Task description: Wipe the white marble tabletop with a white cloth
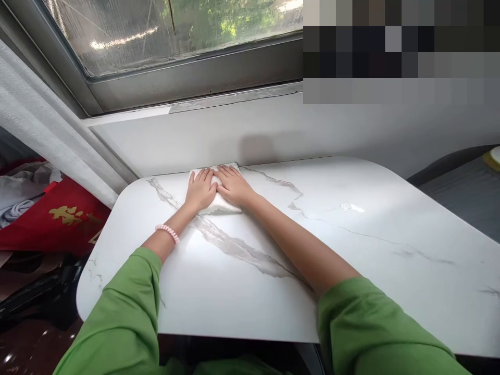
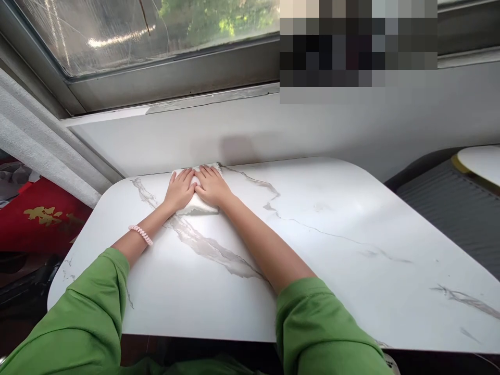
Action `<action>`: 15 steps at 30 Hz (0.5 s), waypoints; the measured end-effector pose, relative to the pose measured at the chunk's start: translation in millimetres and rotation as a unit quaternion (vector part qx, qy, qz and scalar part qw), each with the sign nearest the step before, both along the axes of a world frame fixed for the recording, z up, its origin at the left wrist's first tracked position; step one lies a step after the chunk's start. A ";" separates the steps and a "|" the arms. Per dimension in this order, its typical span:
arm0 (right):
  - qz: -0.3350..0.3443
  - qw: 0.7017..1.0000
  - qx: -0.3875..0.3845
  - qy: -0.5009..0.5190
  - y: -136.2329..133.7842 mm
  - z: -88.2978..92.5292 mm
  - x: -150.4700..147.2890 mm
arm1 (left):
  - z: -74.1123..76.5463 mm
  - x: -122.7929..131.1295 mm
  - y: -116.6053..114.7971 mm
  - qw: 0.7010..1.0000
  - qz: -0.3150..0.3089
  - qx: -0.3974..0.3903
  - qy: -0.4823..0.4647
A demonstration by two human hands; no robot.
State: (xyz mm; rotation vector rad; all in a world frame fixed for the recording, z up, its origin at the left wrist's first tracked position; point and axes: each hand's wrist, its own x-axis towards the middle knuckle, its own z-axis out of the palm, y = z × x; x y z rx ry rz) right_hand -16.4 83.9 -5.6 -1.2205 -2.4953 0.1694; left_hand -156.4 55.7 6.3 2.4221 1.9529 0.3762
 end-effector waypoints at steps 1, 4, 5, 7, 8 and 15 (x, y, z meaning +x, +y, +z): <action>0.001 1.000 0.000 -0.005 -7.9 -0.5 2.2 | -0.2 1.6 -7.5 1.000 -0.003 0.000 0.001; -0.001 1.000 0.008 -0.029 -41.6 -2.4 12.2 | -0.9 9.6 -40.1 1.000 -0.020 0.003 0.002; -0.003 0.999 0.013 -0.039 -56.2 -3.0 16.8 | -0.9 13.3 -54.4 1.000 -0.027 0.004 0.001; -0.002 0.998 0.022 -0.055 -89.1 -3.7 27.6 | -0.8 22.4 -86.7 0.999 -0.041 0.007 0.001; 0.009 0.998 0.026 -0.061 -106.5 -3.8 33.9 | -0.5 27.6 -104.0 0.999 -0.046 0.007 0.002; 0.059 0.997 0.034 -0.025 -205.2 0.1 79.1 | 3.3 62.5 -200.2 0.993 -0.115 -0.004 0.027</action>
